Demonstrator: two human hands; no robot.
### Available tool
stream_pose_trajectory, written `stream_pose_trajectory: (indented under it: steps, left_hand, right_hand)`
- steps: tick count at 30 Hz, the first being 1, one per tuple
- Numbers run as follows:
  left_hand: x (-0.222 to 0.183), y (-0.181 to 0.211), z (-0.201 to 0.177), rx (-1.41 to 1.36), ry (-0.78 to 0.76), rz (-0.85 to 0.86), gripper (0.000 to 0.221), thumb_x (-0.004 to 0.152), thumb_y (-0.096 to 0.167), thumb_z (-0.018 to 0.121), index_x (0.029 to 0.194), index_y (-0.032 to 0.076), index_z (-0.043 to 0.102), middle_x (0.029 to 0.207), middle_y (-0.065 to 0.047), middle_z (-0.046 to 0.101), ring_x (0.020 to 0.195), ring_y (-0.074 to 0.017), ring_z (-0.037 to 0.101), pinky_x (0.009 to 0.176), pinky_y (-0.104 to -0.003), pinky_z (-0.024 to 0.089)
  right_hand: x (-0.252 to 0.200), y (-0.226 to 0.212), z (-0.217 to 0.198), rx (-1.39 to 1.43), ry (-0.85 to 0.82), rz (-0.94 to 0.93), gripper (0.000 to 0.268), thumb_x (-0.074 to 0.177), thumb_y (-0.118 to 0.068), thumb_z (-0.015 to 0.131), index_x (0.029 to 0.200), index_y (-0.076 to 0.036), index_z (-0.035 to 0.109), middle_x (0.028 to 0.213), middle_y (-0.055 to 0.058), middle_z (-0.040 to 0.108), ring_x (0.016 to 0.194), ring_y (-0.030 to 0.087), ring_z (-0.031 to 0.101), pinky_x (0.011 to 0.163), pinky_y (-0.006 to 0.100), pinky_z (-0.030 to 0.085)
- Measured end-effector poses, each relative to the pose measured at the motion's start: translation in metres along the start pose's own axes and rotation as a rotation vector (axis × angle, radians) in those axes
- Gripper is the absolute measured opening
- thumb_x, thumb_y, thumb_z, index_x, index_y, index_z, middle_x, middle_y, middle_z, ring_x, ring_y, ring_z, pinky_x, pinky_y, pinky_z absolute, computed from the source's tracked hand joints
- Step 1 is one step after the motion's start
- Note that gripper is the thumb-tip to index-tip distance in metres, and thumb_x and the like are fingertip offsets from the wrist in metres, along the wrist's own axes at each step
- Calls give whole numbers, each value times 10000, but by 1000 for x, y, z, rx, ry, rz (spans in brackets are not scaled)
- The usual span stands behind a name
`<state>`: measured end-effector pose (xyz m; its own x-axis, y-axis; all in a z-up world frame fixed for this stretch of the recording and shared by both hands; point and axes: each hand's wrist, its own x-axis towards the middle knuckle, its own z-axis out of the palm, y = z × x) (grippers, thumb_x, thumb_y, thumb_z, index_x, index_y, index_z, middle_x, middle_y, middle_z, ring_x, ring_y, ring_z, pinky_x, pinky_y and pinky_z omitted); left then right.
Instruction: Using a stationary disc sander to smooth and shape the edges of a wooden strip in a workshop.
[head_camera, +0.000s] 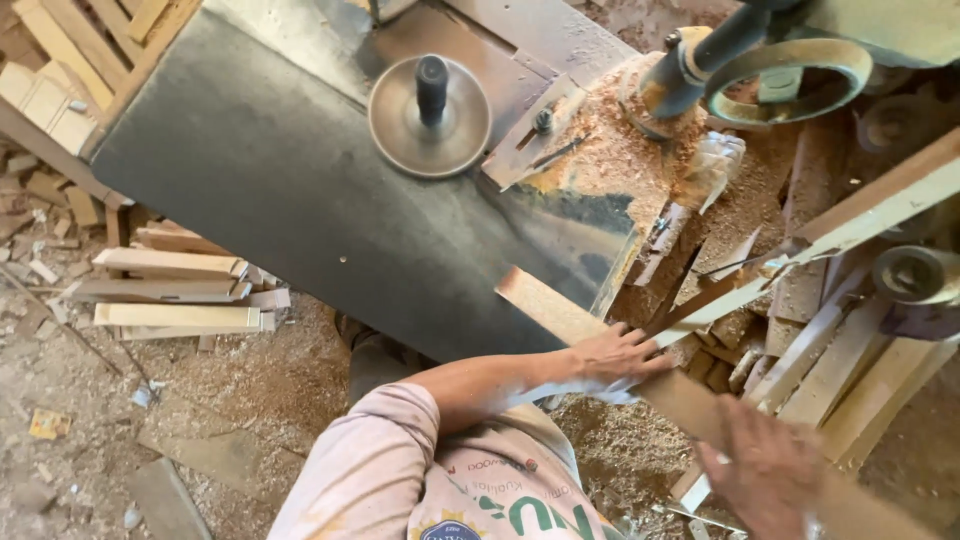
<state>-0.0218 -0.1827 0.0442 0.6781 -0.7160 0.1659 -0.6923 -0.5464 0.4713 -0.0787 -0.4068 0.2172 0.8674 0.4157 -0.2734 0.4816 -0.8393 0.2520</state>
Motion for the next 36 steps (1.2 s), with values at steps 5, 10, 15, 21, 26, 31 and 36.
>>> stream_pose_trajectory:
  steps: [5, 10, 15, 21, 26, 31, 36]
  left_hand:
    - [14, 19, -49, -334, 411, -67, 1014, 720, 474, 821, 1523, 56, 364, 1362, -181, 617, 1132, -300, 626, 1047, -479, 519]
    - [-27, 38, -117, -772, 637, -155, 828, 820, 367, 670, 1452, -7, 287, 1198, -222, 579, 1010, -346, 669, 815, -433, 653]
    - [-91, 25, -107, -749, 436, -186, 763, 881, 529, 591, 1415, 21, 390, 1282, -231, 537, 1129, -355, 568, 951, -522, 579]
    - [-139, -3, -103, -801, -466, -854, 852, 864, 757, 354, 1268, 66, 645, 1323, -155, 654, 1184, -313, 635, 946, -403, 496]
    - [-154, -57, -44, -713, -199, -1309, 828, 937, 714, 389, 999, -33, 741, 1070, -231, 740, 999, -420, 708, 796, -503, 539]
    - [-146, -85, -46, -789, 80, -1528, 531, 967, 581, 518, 874, 74, 650, 1034, -161, 719, 988, -387, 678, 861, -497, 508]
    - [-135, -97, -50, -850, 226, -1583, 485, 955, 522, 504, 731, 94, 538, 823, -101, 640, 796, -327, 639, 748, -473, 471]
  right_hand:
    - [-19, -34, -117, -194, 384, 322, 663, 1112, -710, 556, 735, -165, 539, 657, -49, 544, 611, 133, 485, 976, 320, 449]
    - [65, -105, -78, 1619, 491, -22, 827, 811, -146, 717, 1532, -48, 325, 1485, 165, 522, 1389, 310, 537, 1083, 495, 556]
    - [68, -109, 108, 1211, 396, -278, 640, 777, -206, 834, 1267, -49, 453, 1022, 53, 678, 780, 127, 674, 604, 223, 681]
    - [26, -130, 174, 1173, -64, 275, 873, 622, -358, 866, 1358, -69, 498, 1189, 168, 650, 927, 280, 710, 699, 407, 695]
    - [17, -130, 220, 959, -159, 326, 913, 609, -599, 836, 1322, -100, 562, 1182, 113, 668, 1026, 227, 662, 843, 367, 608]
    - [40, -133, 202, 873, -222, 355, 1075, 571, -753, 758, 1436, -197, 446, 1283, 129, 603, 1074, 265, 633, 904, 447, 586]
    - [60, -134, 201, 794, -129, 265, 1013, 685, -776, 646, 1489, -203, 419, 1298, 138, 550, 1081, 252, 615, 852, 473, 618]
